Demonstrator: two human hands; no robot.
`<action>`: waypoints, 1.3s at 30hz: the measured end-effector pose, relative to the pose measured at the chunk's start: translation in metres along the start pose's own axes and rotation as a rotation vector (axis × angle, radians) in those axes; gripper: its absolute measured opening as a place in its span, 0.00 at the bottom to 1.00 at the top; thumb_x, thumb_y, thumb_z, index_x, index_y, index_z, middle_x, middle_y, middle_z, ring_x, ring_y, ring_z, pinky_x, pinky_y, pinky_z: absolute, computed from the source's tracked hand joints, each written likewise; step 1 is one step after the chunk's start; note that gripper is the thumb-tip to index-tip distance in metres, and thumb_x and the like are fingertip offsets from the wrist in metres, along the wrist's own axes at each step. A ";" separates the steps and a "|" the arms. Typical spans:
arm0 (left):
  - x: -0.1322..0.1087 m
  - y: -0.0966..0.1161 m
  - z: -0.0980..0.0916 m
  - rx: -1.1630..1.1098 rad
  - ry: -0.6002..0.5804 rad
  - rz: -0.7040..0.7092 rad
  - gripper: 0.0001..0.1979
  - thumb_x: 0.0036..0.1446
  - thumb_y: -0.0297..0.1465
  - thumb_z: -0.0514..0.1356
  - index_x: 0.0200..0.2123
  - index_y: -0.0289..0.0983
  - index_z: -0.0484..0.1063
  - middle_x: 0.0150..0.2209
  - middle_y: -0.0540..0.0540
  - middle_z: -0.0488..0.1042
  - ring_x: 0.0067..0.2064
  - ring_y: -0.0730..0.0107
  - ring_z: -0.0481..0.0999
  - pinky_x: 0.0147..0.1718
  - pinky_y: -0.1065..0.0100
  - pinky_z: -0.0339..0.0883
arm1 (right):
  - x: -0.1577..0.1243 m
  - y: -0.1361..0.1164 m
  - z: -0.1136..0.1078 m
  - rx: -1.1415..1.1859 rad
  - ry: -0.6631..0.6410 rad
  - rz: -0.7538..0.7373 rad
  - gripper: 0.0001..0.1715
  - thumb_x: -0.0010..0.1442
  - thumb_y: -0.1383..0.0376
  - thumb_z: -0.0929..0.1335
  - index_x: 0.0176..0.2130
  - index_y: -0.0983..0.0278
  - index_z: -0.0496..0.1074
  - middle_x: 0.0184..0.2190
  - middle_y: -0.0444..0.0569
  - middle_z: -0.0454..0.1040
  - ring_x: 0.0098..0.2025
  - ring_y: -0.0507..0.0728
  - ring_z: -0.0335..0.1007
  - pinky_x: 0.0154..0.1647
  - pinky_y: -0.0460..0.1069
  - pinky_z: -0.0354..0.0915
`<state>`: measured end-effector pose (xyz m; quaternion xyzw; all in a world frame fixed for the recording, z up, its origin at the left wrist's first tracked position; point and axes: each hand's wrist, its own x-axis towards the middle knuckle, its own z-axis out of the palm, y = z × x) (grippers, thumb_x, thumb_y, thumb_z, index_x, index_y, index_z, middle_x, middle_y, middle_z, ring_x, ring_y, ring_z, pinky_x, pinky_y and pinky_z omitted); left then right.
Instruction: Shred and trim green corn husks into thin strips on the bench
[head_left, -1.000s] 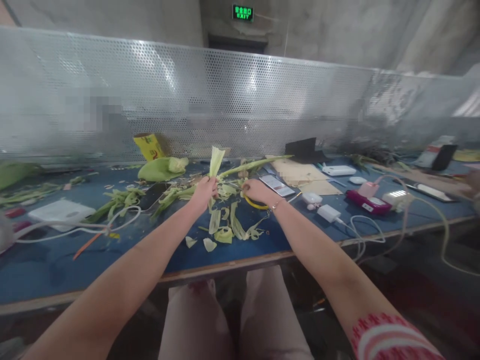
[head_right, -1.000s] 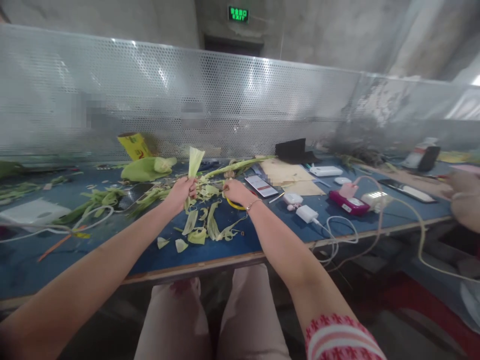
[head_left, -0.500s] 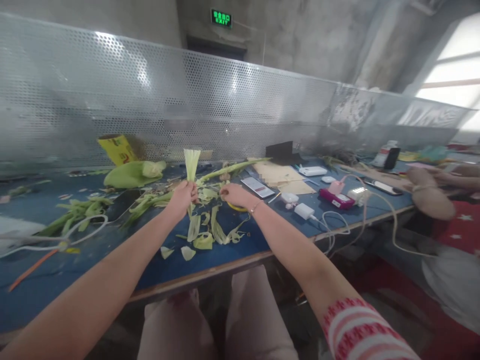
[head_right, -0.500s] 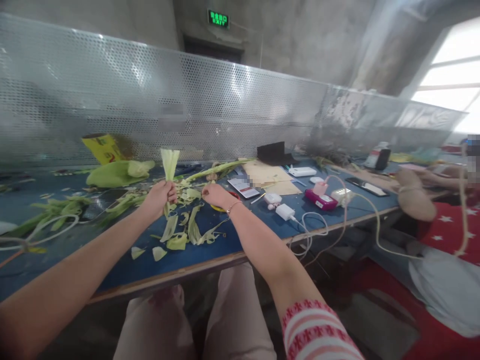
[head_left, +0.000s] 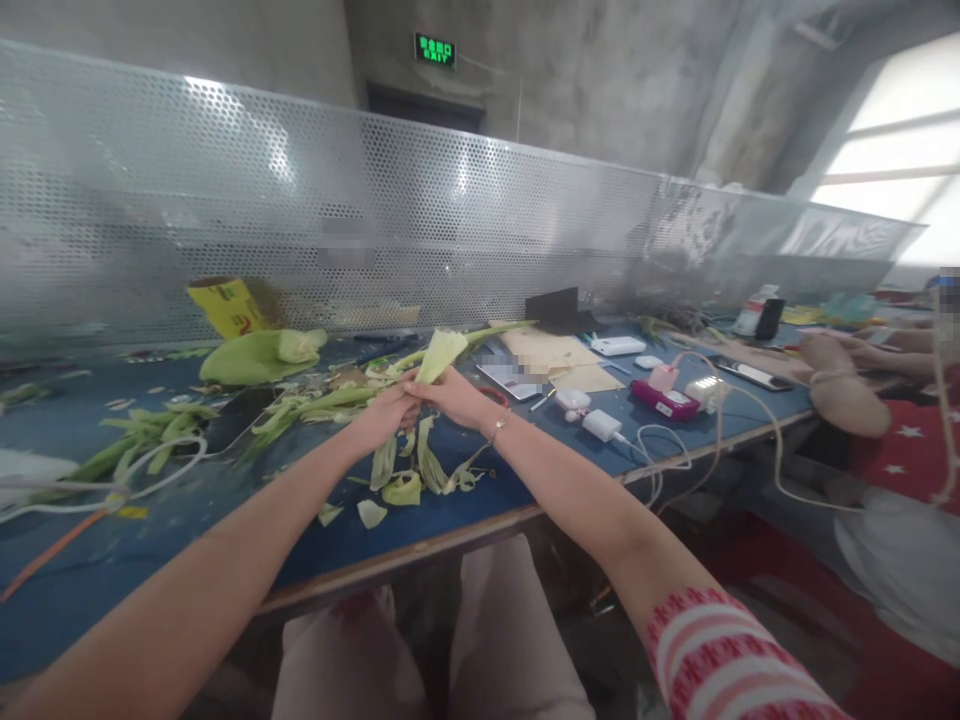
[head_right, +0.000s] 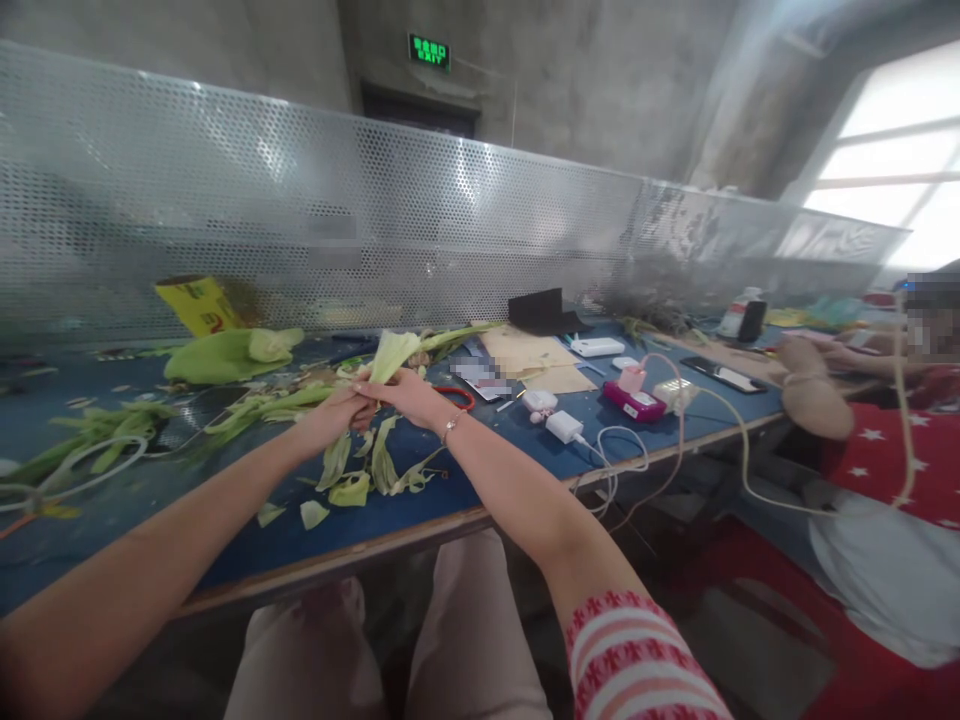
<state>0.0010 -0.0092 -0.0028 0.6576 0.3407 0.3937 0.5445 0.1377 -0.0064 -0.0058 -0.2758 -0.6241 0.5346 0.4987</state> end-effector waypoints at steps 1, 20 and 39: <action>-0.001 0.000 0.001 -0.004 -0.012 -0.001 0.13 0.50 0.29 0.58 0.17 0.38 0.58 0.13 0.55 0.51 0.15 0.79 0.52 0.13 0.75 0.52 | 0.000 0.000 0.002 0.059 -0.003 -0.001 0.22 0.38 0.56 0.76 0.31 0.65 0.71 0.25 0.41 0.70 0.29 0.49 0.65 0.32 0.45 0.63; -0.015 0.018 -0.002 -0.375 -0.088 -0.313 0.16 0.58 0.29 0.49 0.24 0.29 0.72 0.18 0.43 0.69 0.21 0.74 0.69 0.26 0.70 0.69 | -0.008 -0.008 -0.007 0.112 -0.076 -0.019 0.19 0.42 0.58 0.75 0.27 0.65 0.66 0.16 0.37 0.66 0.21 0.47 0.62 0.23 0.43 0.57; -0.011 0.011 0.003 0.208 0.060 0.014 0.08 0.48 0.28 0.61 0.19 0.34 0.72 0.20 0.48 0.72 0.19 0.73 0.72 0.21 0.73 0.67 | -0.004 -0.005 -0.012 -0.095 0.045 -0.036 0.15 0.43 0.60 0.73 0.25 0.65 0.66 0.17 0.37 0.62 0.20 0.46 0.57 0.23 0.44 0.55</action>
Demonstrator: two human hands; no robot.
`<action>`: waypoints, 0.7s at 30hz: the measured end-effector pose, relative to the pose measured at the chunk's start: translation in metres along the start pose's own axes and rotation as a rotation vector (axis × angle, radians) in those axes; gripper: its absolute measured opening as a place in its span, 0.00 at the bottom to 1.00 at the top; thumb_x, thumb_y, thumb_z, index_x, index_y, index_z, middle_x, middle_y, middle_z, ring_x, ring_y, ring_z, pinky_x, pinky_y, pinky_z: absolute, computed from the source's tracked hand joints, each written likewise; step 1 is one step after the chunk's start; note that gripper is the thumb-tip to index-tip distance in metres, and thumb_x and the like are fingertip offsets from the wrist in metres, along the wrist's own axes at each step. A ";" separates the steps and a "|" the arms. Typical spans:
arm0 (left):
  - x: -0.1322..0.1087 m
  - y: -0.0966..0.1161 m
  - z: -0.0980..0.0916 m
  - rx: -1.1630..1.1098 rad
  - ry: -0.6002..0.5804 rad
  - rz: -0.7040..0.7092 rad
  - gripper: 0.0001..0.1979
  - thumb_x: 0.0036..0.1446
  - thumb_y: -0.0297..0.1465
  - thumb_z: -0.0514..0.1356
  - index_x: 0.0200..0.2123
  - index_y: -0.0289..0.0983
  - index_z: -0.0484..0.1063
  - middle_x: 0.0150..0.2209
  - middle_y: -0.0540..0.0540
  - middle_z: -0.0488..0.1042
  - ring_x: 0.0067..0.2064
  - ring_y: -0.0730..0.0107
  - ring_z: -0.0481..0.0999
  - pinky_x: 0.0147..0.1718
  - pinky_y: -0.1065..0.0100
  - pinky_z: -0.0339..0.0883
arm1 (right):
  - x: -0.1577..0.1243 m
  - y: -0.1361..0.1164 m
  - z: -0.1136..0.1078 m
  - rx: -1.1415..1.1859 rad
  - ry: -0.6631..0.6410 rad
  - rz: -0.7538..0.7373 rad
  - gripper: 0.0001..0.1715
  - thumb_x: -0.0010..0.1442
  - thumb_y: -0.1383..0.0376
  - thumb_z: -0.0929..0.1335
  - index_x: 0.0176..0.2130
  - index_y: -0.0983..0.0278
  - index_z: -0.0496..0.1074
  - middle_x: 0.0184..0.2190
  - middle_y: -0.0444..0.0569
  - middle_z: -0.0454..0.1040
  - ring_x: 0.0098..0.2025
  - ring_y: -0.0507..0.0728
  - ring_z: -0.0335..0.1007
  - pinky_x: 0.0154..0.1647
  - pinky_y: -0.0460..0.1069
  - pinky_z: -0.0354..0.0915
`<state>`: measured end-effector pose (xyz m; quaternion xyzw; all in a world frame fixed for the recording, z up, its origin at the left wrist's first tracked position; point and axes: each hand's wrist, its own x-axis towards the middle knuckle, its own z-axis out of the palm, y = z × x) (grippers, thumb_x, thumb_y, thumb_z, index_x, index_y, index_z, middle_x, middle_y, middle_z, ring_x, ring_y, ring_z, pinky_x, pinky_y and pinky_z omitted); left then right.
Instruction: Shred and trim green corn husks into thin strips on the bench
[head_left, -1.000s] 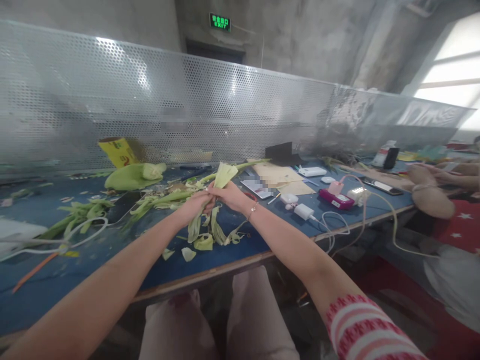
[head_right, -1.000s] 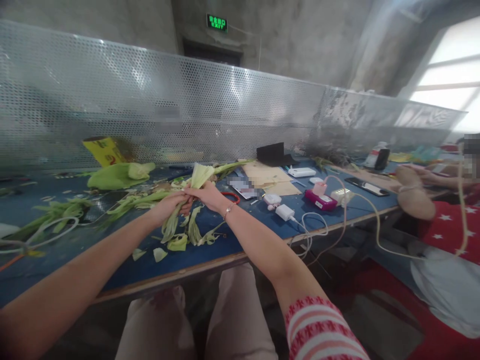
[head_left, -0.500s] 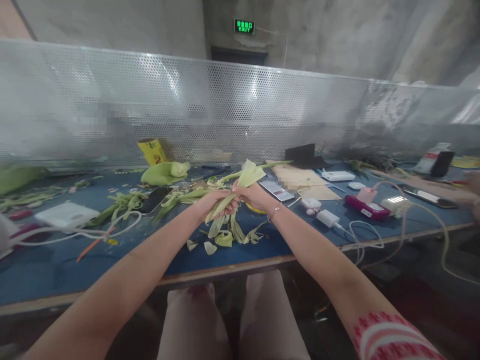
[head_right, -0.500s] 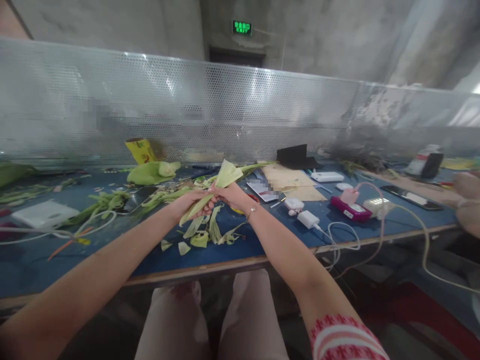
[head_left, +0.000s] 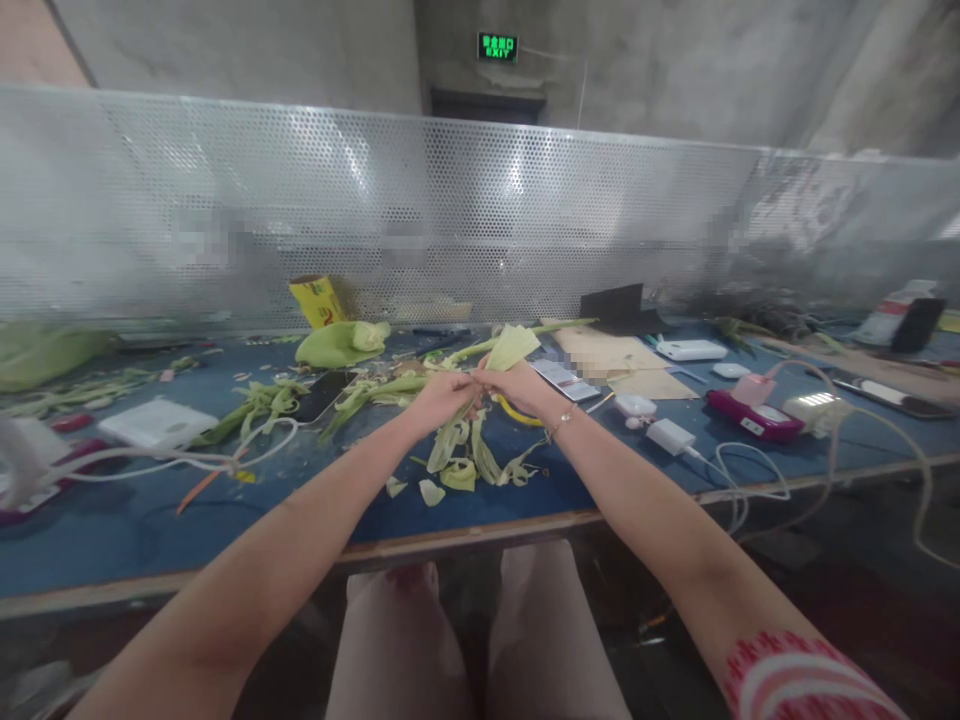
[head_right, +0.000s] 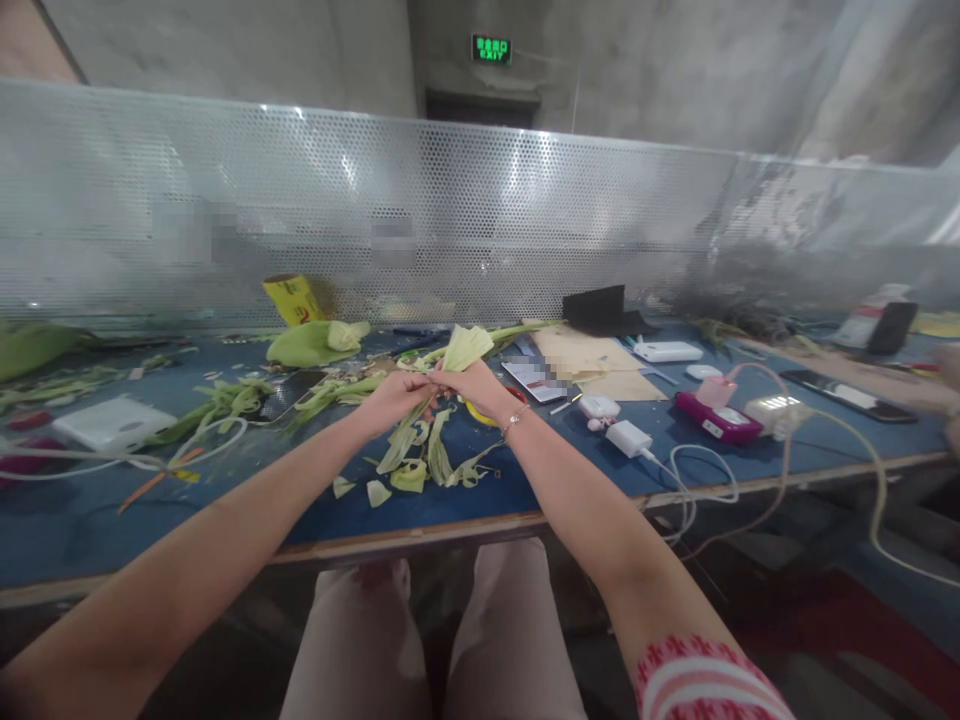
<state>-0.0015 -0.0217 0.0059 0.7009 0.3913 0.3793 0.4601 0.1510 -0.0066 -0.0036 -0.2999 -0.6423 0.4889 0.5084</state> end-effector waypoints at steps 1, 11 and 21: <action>0.000 0.000 0.000 -0.006 0.019 -0.001 0.08 0.48 0.28 0.60 0.19 0.33 0.72 0.19 0.47 0.73 0.19 0.73 0.72 0.21 0.72 0.67 | 0.000 0.000 0.000 -0.009 0.008 -0.012 0.14 0.44 0.60 0.72 0.25 0.65 0.65 0.17 0.37 0.62 0.21 0.46 0.57 0.23 0.44 0.55; -0.002 0.009 -0.010 -0.513 -0.084 -0.267 0.02 0.47 0.22 0.63 0.24 0.30 0.73 0.22 0.43 0.74 0.23 0.73 0.73 0.25 0.71 0.72 | -0.002 -0.005 -0.001 -0.109 -0.013 -0.087 0.15 0.45 0.56 0.71 0.28 0.64 0.68 0.23 0.40 0.65 0.26 0.49 0.59 0.30 0.46 0.59; 0.008 0.016 -0.039 -0.700 0.230 -0.030 0.07 0.53 0.21 0.57 0.24 0.32 0.66 0.22 0.51 0.67 0.20 0.84 0.65 0.22 0.79 0.65 | 0.000 -0.003 -0.034 -0.910 0.174 -0.103 0.18 0.53 0.58 0.66 0.39 0.68 0.70 0.40 0.55 0.72 0.42 0.56 0.67 0.46 0.51 0.61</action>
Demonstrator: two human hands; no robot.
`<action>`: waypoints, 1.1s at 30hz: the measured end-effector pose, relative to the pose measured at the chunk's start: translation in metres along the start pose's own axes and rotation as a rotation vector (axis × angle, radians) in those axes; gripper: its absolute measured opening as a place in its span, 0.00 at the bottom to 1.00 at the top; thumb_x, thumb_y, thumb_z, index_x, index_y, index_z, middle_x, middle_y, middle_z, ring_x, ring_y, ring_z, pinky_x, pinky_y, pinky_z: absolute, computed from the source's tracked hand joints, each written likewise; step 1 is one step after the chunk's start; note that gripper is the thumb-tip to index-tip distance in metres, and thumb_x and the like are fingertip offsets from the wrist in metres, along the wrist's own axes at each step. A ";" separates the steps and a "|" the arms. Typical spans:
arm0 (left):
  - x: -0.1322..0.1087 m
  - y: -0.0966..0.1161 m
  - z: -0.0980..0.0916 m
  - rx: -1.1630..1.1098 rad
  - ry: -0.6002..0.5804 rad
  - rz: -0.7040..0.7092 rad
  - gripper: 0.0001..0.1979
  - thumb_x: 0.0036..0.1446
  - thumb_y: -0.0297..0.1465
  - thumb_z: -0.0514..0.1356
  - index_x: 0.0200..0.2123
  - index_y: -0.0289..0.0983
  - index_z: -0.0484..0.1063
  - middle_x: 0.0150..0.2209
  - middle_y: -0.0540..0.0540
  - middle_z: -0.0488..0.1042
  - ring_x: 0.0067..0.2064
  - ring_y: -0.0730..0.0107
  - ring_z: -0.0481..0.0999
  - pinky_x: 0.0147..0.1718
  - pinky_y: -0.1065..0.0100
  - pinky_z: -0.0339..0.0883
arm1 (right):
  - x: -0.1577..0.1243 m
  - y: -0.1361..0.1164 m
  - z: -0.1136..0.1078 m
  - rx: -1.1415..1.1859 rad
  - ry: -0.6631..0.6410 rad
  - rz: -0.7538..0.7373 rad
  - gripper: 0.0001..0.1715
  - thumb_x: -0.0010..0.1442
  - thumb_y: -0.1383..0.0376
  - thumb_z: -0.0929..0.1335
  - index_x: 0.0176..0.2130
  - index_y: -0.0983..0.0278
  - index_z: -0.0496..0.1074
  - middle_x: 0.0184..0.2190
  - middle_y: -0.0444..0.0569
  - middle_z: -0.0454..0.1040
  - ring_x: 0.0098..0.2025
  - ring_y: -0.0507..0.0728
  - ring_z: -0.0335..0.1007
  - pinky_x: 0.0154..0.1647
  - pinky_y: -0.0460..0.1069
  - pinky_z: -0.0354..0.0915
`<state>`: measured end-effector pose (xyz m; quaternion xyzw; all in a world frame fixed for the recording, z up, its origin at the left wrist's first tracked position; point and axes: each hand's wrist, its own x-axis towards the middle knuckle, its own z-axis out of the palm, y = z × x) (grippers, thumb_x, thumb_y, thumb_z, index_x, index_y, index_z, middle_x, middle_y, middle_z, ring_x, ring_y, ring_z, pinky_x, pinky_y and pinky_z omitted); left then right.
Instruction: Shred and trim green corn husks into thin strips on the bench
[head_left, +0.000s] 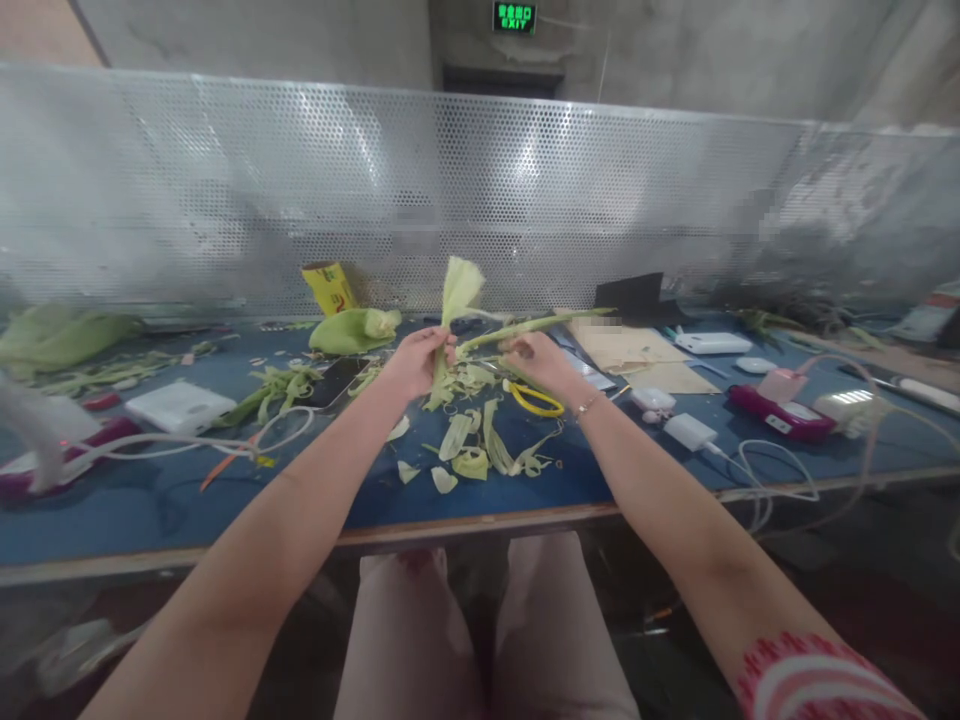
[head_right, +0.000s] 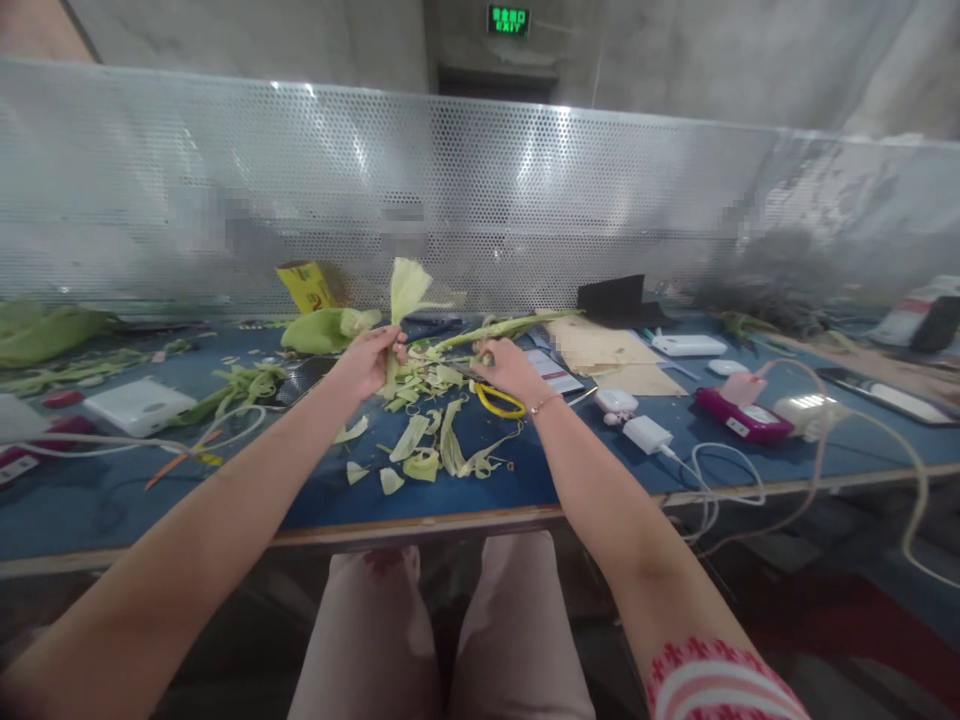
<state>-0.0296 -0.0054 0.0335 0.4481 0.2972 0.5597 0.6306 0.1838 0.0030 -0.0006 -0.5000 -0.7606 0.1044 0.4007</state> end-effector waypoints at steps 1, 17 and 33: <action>0.004 0.000 -0.004 -0.028 0.060 0.047 0.07 0.54 0.21 0.56 0.24 0.32 0.66 0.22 0.51 0.67 0.20 0.84 0.65 0.22 0.79 0.64 | 0.000 0.008 -0.001 -0.154 -0.056 0.021 0.19 0.52 0.57 0.67 0.39 0.69 0.71 0.40 0.56 0.72 0.44 0.59 0.66 0.47 0.52 0.60; 0.024 -0.017 -0.024 0.022 0.429 0.110 0.09 0.53 0.19 0.52 0.23 0.32 0.64 0.15 0.55 0.58 0.15 0.84 0.54 0.15 0.79 0.50 | 0.001 -0.005 0.038 -0.690 -0.085 -0.117 0.26 0.62 0.70 0.55 0.59 0.68 0.57 0.57 0.61 0.60 0.57 0.62 0.55 0.52 0.55 0.59; 0.019 -0.027 -0.019 0.094 0.341 0.072 0.09 0.55 0.21 0.52 0.23 0.30 0.66 0.17 0.54 0.60 0.16 0.84 0.56 0.17 0.77 0.54 | 0.002 -0.007 0.051 -0.727 -0.161 -0.022 0.18 0.58 0.77 0.55 0.45 0.72 0.66 0.46 0.64 0.68 0.49 0.62 0.64 0.45 0.54 0.62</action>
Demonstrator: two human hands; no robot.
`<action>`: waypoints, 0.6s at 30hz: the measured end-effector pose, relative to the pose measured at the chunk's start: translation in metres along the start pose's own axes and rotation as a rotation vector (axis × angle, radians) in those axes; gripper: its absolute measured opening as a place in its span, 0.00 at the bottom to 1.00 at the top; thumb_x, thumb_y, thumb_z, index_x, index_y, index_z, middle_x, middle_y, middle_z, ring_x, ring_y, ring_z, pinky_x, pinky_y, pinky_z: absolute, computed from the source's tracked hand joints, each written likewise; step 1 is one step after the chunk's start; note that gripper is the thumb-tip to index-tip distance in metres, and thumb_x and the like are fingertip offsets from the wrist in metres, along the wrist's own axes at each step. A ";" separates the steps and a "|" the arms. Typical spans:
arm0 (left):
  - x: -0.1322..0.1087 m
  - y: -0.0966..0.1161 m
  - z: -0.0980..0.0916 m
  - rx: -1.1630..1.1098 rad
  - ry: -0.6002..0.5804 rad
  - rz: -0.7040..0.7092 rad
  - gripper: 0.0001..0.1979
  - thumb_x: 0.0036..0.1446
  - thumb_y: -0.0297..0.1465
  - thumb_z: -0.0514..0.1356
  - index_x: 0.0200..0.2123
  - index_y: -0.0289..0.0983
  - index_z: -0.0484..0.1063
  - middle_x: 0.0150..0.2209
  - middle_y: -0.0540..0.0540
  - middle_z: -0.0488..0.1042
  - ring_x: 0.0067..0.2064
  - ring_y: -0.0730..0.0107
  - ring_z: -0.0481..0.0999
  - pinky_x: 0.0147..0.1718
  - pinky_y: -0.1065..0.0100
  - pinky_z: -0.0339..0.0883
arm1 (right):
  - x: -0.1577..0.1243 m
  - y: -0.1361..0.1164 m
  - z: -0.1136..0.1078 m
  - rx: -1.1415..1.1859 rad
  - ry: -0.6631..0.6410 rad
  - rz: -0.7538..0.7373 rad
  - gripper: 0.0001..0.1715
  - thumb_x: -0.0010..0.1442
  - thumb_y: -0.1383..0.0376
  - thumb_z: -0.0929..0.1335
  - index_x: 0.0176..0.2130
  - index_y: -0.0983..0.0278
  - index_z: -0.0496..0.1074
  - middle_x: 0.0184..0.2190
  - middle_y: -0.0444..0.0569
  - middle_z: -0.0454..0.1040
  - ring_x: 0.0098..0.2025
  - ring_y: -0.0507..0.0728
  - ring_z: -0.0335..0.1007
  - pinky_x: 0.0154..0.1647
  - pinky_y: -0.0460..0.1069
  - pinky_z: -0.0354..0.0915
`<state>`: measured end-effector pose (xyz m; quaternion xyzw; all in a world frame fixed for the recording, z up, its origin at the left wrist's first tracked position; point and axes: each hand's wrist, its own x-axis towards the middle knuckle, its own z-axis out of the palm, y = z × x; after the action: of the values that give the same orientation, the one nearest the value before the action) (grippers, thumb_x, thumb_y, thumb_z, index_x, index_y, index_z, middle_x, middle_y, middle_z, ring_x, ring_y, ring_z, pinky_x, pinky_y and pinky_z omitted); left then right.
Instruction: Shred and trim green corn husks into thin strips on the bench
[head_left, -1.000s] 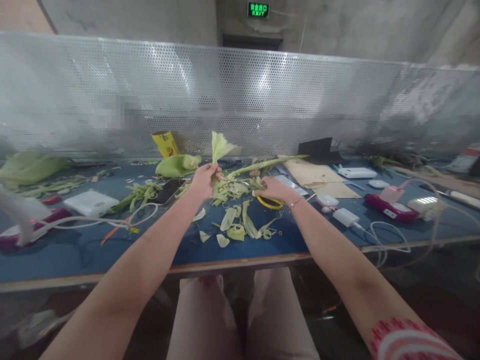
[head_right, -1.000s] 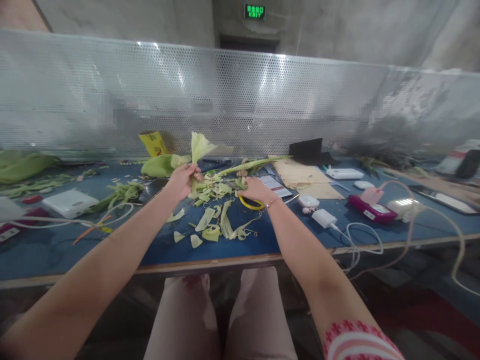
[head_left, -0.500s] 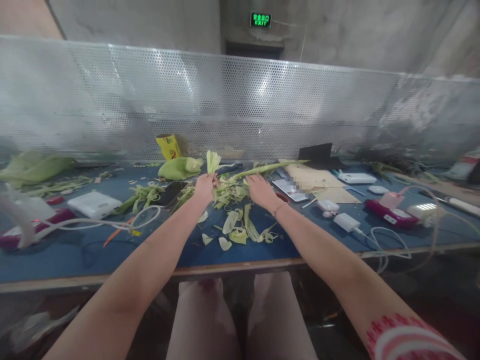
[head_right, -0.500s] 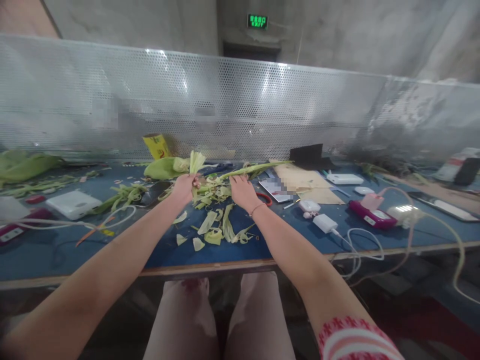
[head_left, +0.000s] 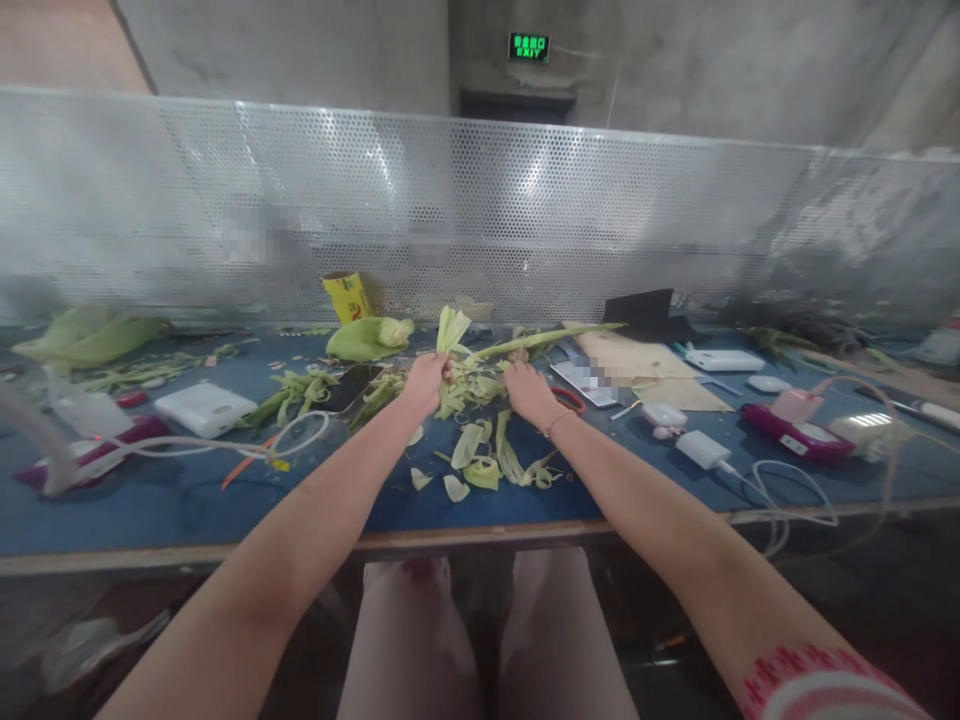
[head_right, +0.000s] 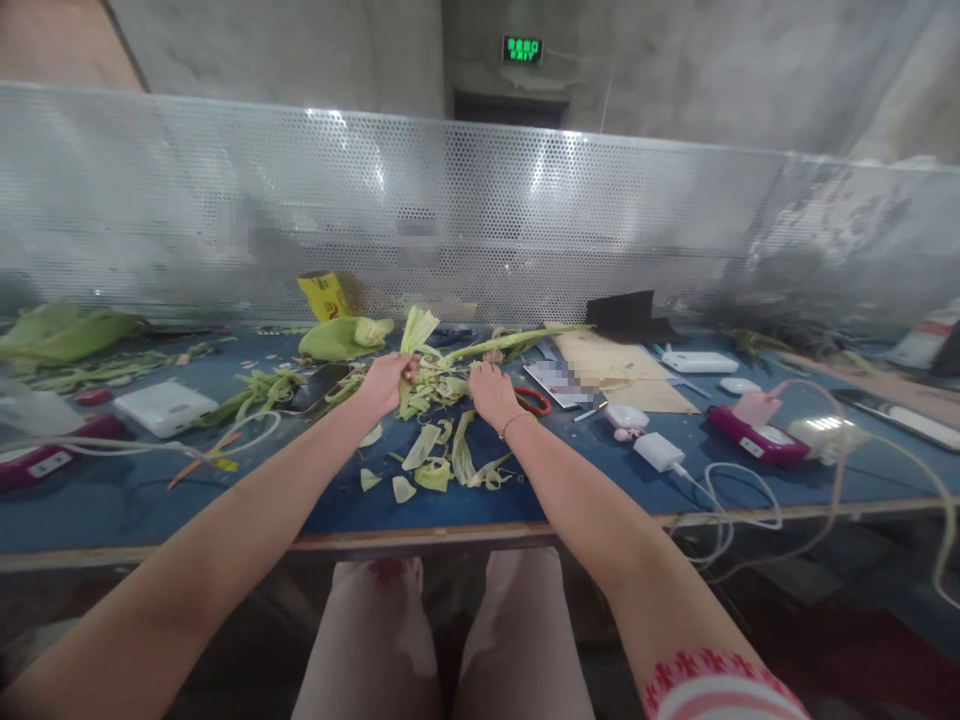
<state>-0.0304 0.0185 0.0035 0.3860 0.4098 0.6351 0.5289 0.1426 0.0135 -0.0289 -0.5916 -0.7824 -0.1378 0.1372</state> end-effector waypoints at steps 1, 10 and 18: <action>0.000 -0.001 0.000 0.007 -0.007 -0.001 0.09 0.54 0.21 0.53 0.23 0.30 0.67 0.17 0.54 0.60 0.16 0.84 0.56 0.17 0.77 0.54 | 0.001 0.003 0.000 0.058 0.029 0.015 0.17 0.58 0.76 0.55 0.44 0.71 0.65 0.46 0.62 0.68 0.48 0.60 0.65 0.44 0.53 0.62; -0.003 0.002 0.003 0.052 -0.047 0.004 0.09 0.55 0.21 0.52 0.23 0.31 0.66 0.17 0.54 0.59 0.17 0.83 0.55 0.17 0.75 0.54 | -0.005 0.026 -0.032 0.650 0.321 0.050 0.08 0.58 0.70 0.58 0.32 0.64 0.65 0.30 0.50 0.72 0.33 0.55 0.65 0.38 0.49 0.61; -0.007 0.001 0.006 0.040 -0.096 -0.003 0.10 0.57 0.22 0.51 0.24 0.31 0.67 0.17 0.54 0.59 0.17 0.82 0.56 0.18 0.75 0.55 | -0.022 0.021 -0.071 1.200 0.073 -0.105 0.11 0.54 0.60 0.67 0.35 0.66 0.72 0.31 0.48 0.75 0.20 0.46 0.58 0.24 0.46 0.59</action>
<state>-0.0243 0.0119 0.0059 0.4257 0.3970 0.6070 0.5410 0.1724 -0.0275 0.0294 -0.3664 -0.7465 0.3008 0.4669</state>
